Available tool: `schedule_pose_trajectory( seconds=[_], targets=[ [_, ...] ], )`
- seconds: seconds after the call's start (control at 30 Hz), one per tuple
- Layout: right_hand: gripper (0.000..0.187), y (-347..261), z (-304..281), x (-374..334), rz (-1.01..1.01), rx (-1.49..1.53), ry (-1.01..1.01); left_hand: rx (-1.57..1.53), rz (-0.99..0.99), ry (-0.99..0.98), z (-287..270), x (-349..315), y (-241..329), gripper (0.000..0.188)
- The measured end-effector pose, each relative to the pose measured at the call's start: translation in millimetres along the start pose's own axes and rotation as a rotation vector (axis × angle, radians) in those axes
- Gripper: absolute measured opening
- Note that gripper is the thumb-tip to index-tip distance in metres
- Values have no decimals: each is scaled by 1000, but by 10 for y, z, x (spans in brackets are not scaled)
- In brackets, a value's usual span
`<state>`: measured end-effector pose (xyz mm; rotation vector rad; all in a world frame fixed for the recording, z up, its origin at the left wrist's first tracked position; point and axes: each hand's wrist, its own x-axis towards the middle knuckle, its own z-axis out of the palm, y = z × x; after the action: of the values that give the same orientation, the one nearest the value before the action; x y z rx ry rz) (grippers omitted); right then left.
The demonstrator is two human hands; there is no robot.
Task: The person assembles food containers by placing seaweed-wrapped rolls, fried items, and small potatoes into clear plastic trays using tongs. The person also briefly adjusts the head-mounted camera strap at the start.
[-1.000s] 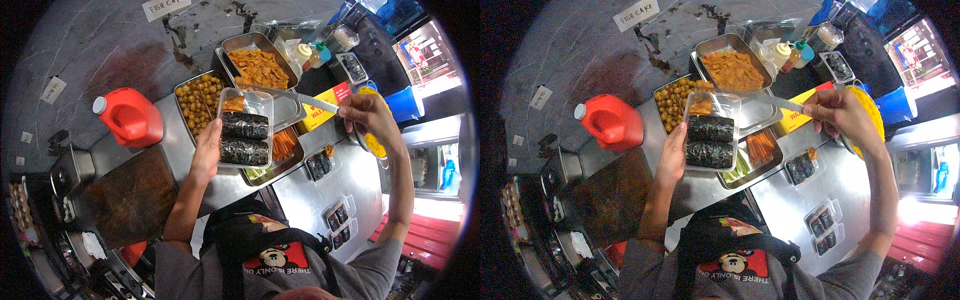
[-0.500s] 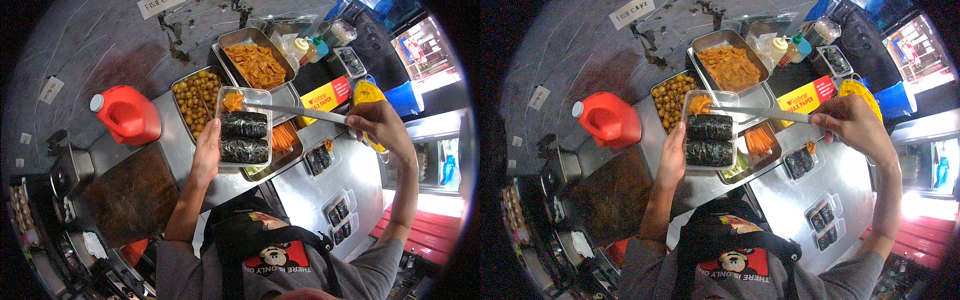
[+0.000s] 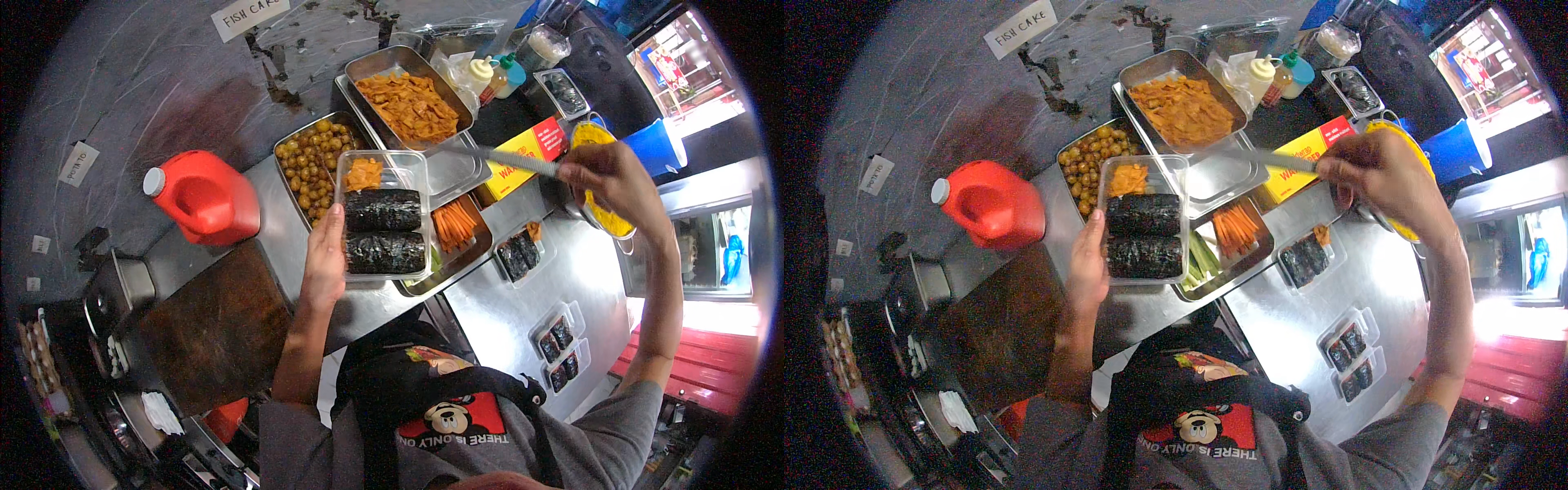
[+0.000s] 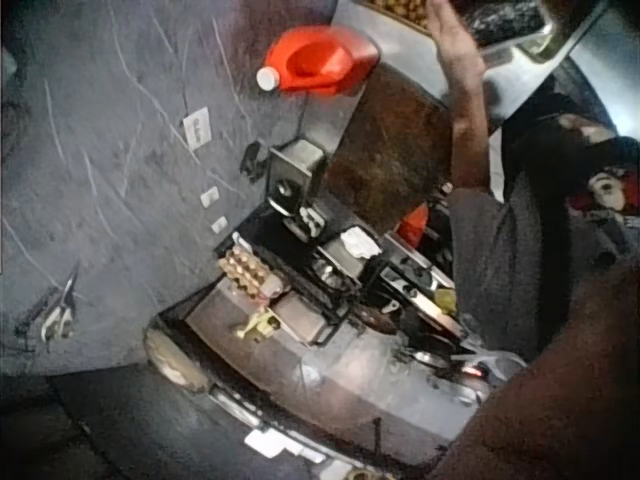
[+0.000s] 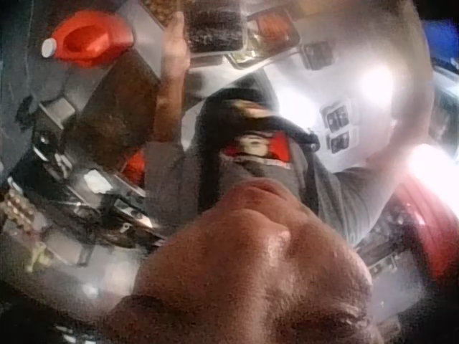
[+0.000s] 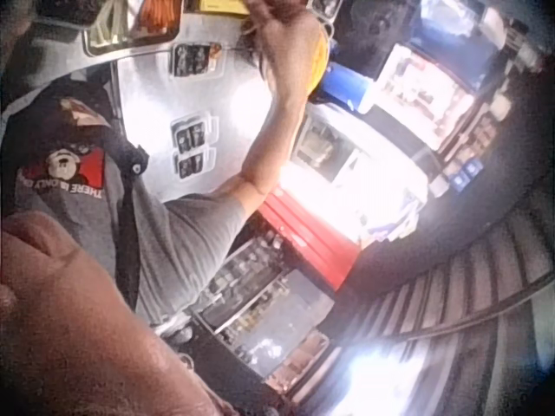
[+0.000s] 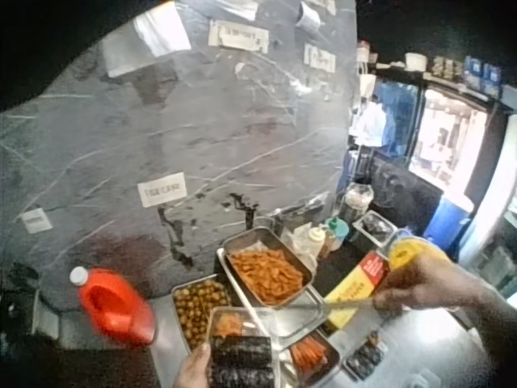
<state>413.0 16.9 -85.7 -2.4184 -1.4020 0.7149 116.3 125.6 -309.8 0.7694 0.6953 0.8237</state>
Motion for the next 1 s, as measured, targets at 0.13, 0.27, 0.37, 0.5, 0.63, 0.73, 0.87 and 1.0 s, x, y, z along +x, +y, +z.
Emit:
schedule_pose_trajectory(
  seconds=[0.13, 0.27, 0.37, 0.5, 0.63, 0.73, 0.87, 1.0],
  targets=[
    [30, 324, -63, 339, -30, -192, 134, 69, 44, 8, 14, -44, 98, 42],
    [28, 472, 80, 618, 46, -64, 104, 148, 78, 34, 0, -68, 125, 37],
    [28, 534, 162, 780, 46, -109, 41, 204, 80, 68, 42, -115, 197, 36],
    [30, 514, 219, 873, 47, -136, 62, 135, 17, 72, -42, -99, 171, 37],
    [27, 517, 240, 959, 40, -134, 33, 129, 38, 58, -82, -82, 160, 37],
    [26, 625, 300, 997, 1, -134, 60, 119, 24, 54, -71, -84, 188, 37],
    [28, 836, 393, 1026, -33, -93, 100, 159, 18, 84, -12, -98, 231, 41],
    [29, 956, 461, 982, -77, -99, 145, 232, 15, 83, -2, -96, 255, 45]
  ],
)
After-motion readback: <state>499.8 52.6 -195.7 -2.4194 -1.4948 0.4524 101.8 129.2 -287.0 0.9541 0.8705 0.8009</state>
